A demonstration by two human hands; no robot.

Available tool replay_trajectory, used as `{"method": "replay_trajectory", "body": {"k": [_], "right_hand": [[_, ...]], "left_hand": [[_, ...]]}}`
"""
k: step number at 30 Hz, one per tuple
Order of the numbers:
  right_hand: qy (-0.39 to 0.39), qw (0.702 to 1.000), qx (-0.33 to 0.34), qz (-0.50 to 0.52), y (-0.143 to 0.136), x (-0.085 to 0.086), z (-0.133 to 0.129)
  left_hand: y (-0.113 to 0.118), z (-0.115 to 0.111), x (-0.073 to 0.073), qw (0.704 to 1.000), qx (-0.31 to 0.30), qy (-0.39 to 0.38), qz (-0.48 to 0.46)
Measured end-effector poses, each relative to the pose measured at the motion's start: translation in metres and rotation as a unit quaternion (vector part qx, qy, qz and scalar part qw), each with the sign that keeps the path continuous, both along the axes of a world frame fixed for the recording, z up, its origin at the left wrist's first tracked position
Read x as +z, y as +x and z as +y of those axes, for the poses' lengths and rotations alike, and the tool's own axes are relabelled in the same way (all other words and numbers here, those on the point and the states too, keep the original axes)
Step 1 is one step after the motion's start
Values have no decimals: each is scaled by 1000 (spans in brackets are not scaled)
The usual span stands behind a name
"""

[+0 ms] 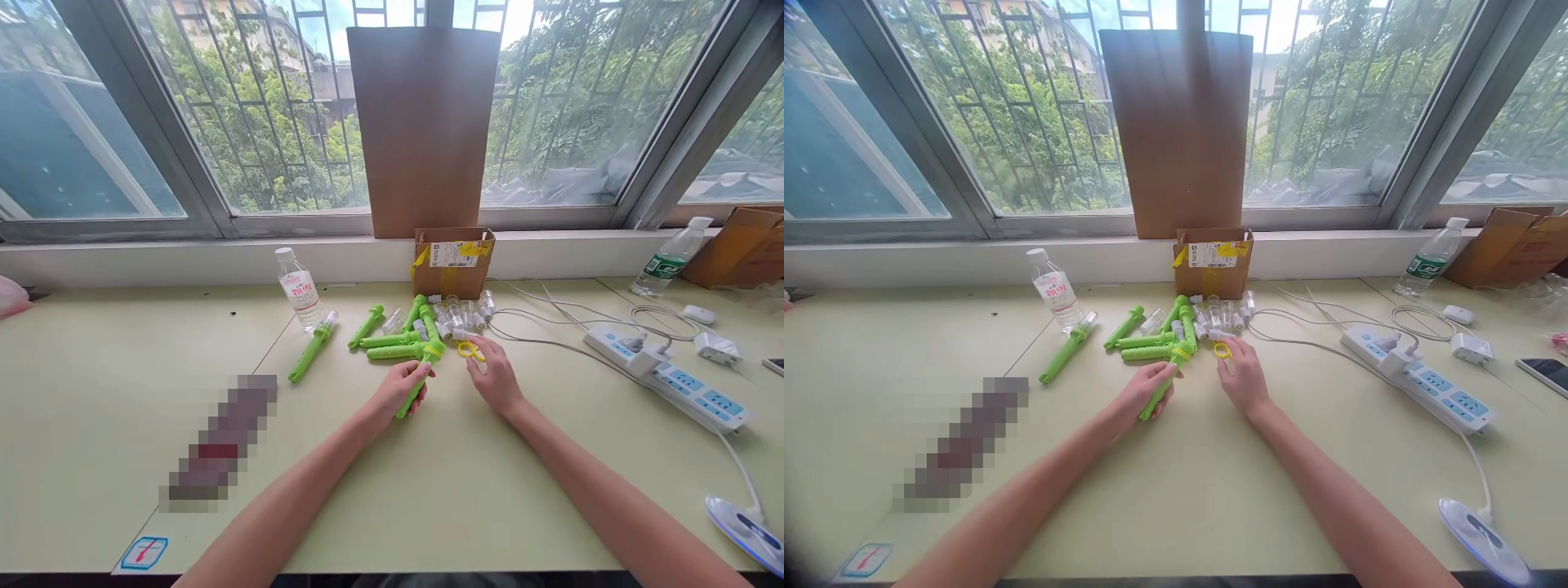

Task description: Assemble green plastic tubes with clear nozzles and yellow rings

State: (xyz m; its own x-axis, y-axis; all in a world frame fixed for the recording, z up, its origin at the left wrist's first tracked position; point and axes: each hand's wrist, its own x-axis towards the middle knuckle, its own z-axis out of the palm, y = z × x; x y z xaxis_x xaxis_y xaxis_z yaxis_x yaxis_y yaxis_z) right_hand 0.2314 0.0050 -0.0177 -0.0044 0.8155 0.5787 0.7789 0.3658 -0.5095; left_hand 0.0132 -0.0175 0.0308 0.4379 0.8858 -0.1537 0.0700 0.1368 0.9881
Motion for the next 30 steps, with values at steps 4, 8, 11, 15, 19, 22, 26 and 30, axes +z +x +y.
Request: {"method": "replay_trajectory", "body": {"k": [4,8,11,15,19,22,26,30], "right_hand": [[-19,999,-8,-50,0,-5,12],[-1,992,-18,-123,-3,-8,24],[-13,988,-30,-152,-5,-8,31],[5,988,-56,-146,-4,-5,31],[25,987,-64,-146,-3,-3,26],[14,988,-48,-145,-3,-4,25],[27,992,-30,-121,-3,-2,25],[65,997,-44,2,-6,8,19]], "left_hand": [[1,0,0,1000,-8,2,12],[2,1,-3,1000,-5,1,23],[2,0,-3,1000,-5,1,24],[2,0,0,1000,-17,2,20],[2,0,0,999,-5,8,32],[2,-1,0,999,-5,11,31],[3,-1,2,999,-8,20,35],[2,-1,4,997,9,51,65]]}}
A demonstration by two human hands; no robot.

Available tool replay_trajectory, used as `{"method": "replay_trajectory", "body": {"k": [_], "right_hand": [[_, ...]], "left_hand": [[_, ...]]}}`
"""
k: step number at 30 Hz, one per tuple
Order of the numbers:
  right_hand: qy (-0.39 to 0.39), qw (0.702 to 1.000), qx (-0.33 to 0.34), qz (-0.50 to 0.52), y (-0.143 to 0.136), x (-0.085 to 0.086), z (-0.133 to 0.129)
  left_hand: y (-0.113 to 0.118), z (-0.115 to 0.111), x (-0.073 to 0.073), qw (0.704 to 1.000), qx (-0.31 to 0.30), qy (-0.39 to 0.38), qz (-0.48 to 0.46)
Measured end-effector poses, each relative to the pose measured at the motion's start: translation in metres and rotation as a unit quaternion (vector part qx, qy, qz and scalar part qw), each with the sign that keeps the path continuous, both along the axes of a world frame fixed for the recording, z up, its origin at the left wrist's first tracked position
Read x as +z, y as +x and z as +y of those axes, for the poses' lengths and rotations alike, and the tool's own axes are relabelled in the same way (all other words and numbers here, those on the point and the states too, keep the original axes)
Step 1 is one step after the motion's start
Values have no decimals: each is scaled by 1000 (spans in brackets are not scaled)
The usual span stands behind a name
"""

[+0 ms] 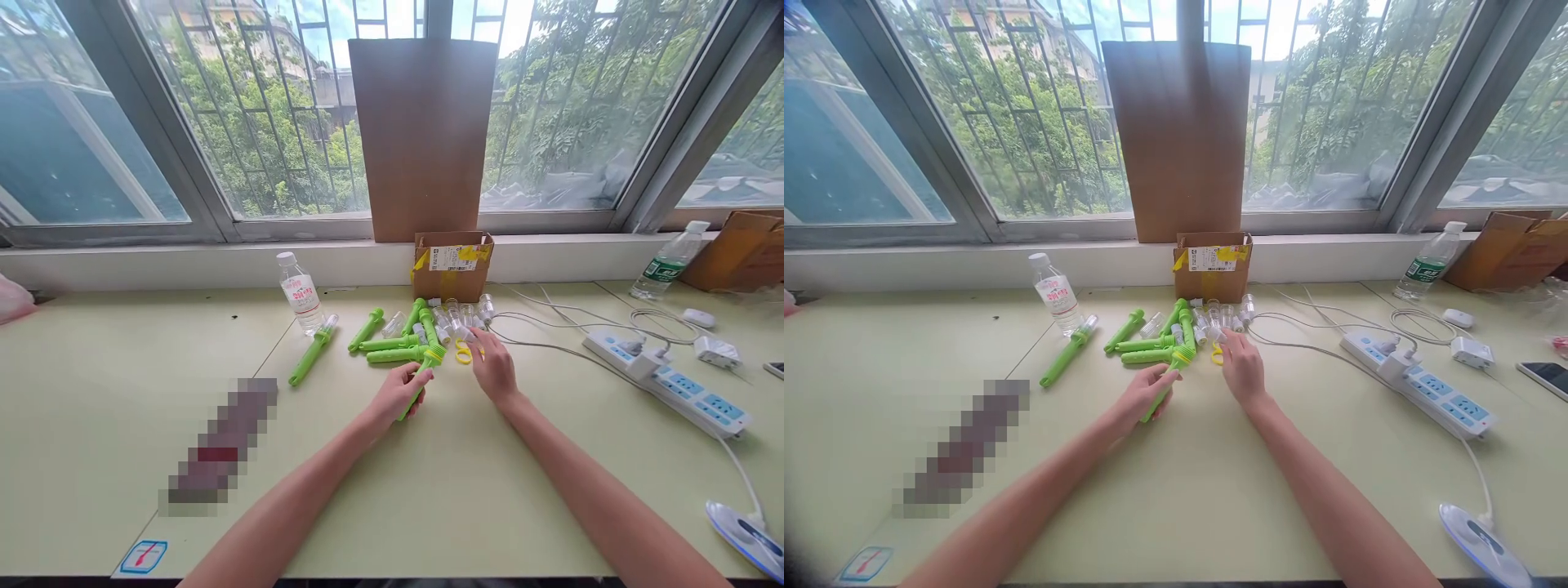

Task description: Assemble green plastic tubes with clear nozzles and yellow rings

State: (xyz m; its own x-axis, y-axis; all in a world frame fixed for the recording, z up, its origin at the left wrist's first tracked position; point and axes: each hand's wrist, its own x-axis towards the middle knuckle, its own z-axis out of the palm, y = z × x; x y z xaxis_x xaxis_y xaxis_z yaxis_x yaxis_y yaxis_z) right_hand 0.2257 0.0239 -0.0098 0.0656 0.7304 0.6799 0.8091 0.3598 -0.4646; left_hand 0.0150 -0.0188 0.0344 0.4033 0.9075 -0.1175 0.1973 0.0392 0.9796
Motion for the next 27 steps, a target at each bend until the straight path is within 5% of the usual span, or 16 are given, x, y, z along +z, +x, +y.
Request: {"method": "replay_trajectory", "body": {"k": [4,11,27], "right_hand": [[17,992,85,89,-6,12,-12],[11,977,143,158,-9,19,-24],[30,971,216,97,-16,23,-33]], "left_hand": [[-4,2,-4,992,42,103,57],[-9,6,-14,923,73,310,215],[-20,17,-27,856,42,392,333]]}}
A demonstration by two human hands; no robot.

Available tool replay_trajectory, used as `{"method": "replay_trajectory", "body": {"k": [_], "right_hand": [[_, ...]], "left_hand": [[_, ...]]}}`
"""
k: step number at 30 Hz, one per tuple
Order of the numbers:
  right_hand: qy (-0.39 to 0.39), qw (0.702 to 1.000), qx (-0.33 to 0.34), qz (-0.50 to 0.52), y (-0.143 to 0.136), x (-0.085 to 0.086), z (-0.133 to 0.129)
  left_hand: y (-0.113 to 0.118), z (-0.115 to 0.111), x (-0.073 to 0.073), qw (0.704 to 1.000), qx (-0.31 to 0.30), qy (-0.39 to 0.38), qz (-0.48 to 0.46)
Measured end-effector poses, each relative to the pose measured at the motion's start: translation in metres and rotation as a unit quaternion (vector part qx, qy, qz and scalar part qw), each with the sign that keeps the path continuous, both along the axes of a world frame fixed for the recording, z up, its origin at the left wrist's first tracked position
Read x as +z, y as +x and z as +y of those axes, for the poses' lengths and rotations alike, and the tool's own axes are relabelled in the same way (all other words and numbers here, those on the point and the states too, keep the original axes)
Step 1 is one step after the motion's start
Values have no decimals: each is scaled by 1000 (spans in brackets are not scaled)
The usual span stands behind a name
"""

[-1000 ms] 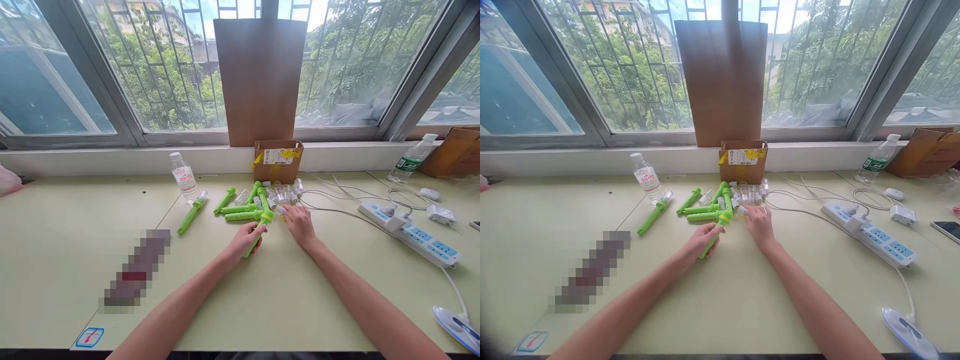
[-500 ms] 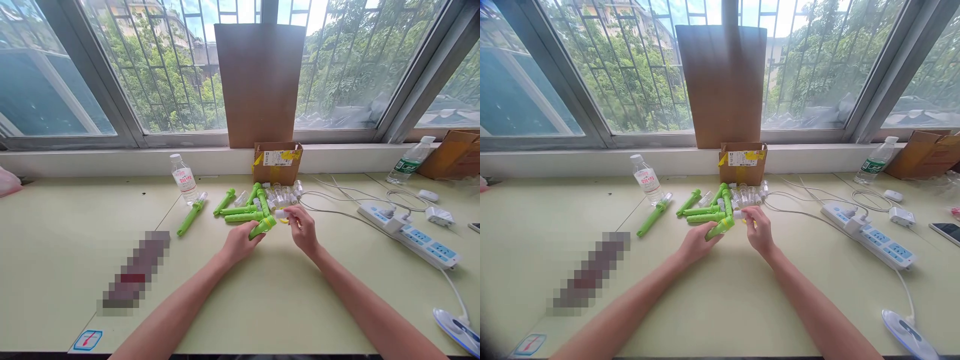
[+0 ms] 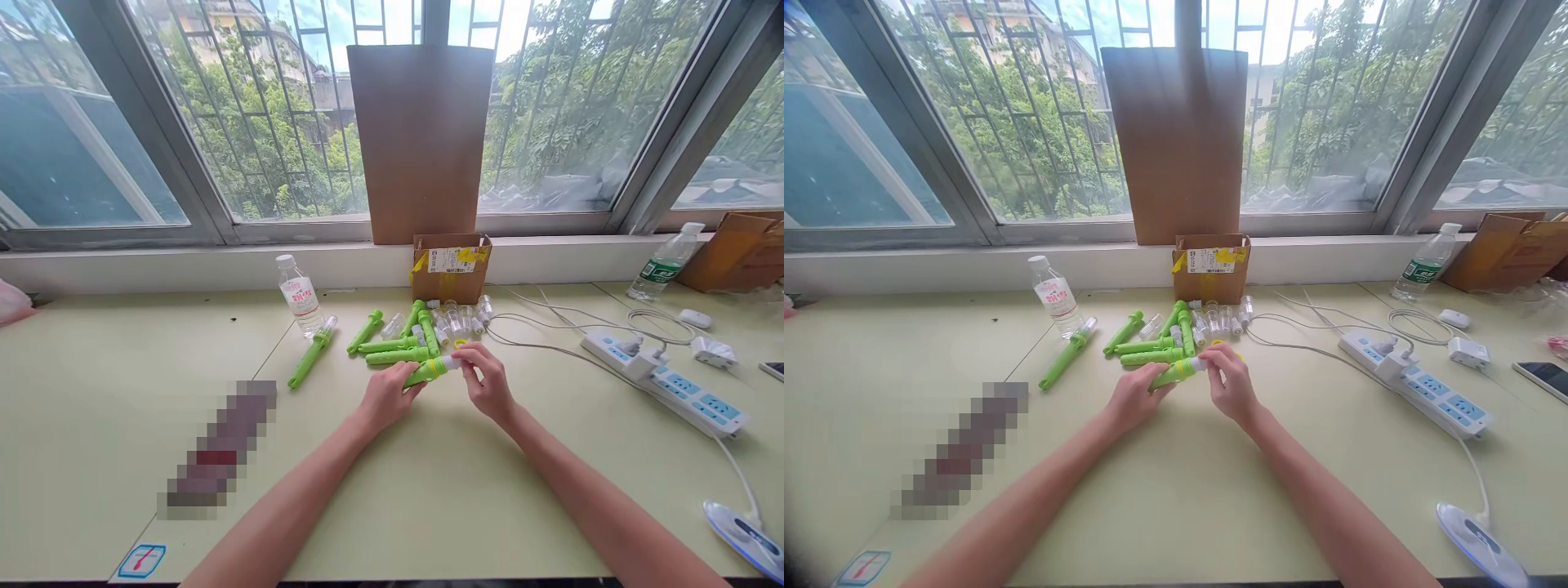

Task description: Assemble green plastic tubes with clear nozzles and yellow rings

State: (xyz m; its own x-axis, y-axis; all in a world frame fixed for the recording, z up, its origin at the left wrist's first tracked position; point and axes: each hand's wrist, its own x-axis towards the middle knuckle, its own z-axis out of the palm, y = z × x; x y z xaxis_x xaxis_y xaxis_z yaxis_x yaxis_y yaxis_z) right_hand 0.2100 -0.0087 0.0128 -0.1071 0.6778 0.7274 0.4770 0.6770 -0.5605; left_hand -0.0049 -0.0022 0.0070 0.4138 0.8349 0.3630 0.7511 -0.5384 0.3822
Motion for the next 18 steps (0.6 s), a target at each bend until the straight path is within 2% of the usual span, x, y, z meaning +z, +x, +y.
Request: {"method": "replay_trajectory", "body": {"k": [6,11,18], "right_hand": [[-35,998,46,16,0,0,0],[-89,991,65,71,-1,-4,2],[-123,988,62,69,-6,-10,2]], "left_hand": [[-6,3,-1,1000,-9,-11,-10],[-4,2,0,999,-13,-13,-27],[-5,2,-2,1000,-12,11,2]]}}
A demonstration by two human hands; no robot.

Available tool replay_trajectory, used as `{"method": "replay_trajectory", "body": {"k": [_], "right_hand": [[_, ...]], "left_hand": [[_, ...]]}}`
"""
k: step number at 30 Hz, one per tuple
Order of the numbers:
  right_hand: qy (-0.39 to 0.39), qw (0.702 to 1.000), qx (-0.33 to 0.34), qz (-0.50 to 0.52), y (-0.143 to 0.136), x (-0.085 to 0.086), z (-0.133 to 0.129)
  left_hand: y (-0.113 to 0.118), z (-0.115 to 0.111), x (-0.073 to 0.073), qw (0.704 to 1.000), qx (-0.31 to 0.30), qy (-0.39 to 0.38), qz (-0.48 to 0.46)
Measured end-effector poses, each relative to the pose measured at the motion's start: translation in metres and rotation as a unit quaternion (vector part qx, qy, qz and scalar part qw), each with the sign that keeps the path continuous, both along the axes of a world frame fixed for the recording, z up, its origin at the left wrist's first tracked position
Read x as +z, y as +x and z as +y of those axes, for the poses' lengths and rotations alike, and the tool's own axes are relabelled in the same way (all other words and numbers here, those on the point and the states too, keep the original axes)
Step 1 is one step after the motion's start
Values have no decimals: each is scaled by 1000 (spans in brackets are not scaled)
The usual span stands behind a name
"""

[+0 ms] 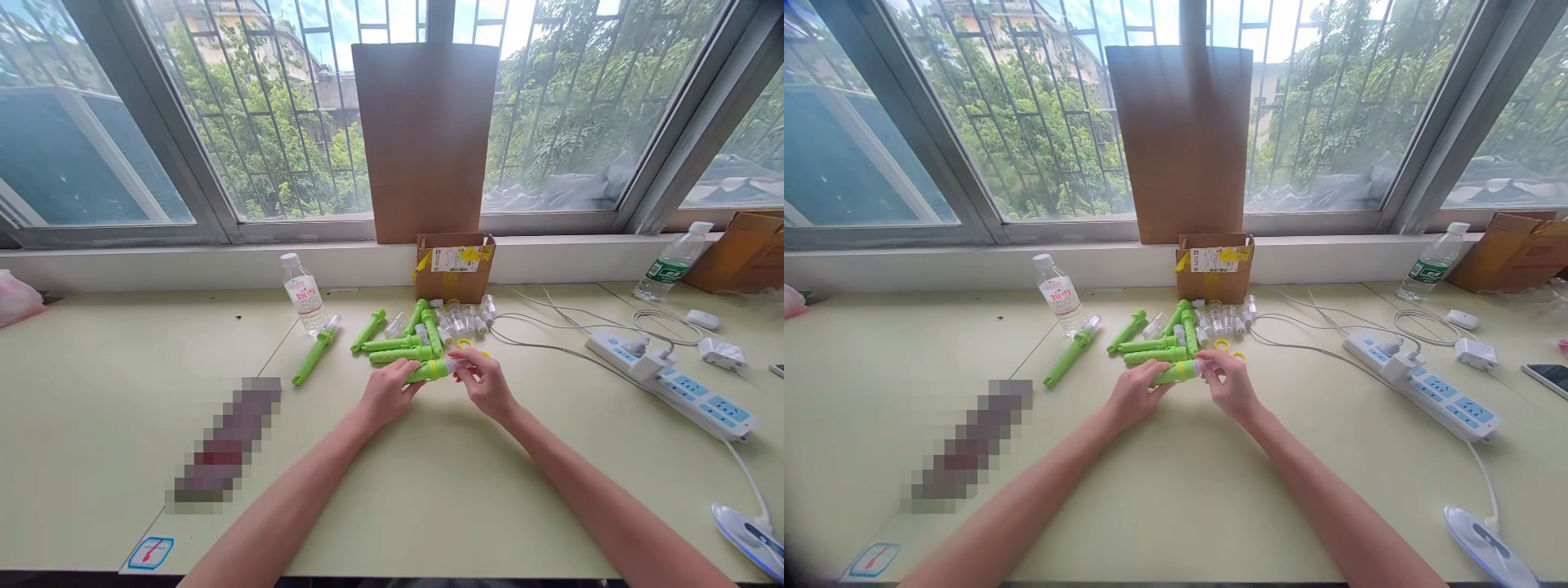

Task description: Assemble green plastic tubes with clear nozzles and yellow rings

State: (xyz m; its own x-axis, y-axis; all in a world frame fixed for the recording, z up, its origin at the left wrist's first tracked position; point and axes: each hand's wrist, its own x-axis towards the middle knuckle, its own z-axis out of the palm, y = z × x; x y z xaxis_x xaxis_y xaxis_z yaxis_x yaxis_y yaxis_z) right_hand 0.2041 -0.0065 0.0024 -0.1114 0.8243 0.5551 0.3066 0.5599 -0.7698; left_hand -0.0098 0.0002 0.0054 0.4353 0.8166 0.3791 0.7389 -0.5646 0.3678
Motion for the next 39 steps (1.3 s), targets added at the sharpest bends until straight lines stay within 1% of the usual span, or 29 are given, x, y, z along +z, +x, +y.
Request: {"method": "replay_trajectory", "body": {"k": [5,8,10,12,15,17,19,21,23,25,28,33,36,39], "right_hand": [[-6,1000,-14,-19,0,5,-1],[12,999,-39,-21,-4,11,-5],[30,997,-68,-19,-7,14,-9],[67,993,-99,-19,-9,16,-12],[130,983,-128,-26,-6,13,-11],[144,977,-145,-65,0,7,-4],[134,964,-198,-113,9,-1,9],[126,945,-253,-162,19,-9,25],[113,928,-291,-205,29,-17,41],[82,912,-322,-240,37,-22,55],[50,897,-316,-305,43,-22,70],[-17,864,-293,-410,40,-8,88],[-38,841,-275,-464,36,-3,94],[-46,826,-265,-496,34,-3,96]], "left_hand": [[0,-1,0,1000,3,-19,-19],[3,-4,3,997,-4,-45,-65],[7,-6,6,991,-19,-75,-111],[12,-10,9,982,-34,-113,-151],[22,-15,10,957,-35,-182,-225],[27,-17,9,933,-47,-214,-286],[30,-19,7,925,-54,-205,-316],[30,-19,6,930,-43,-186,-314],[30,-19,5,936,-30,-181,-300],[29,-19,6,938,-31,-188,-288],[28,-18,6,941,-47,-196,-272],[29,-17,6,945,-57,-195,-255],[29,-17,5,948,-52,-187,-252],[28,-16,4,947,-49,-187,-255]]}}
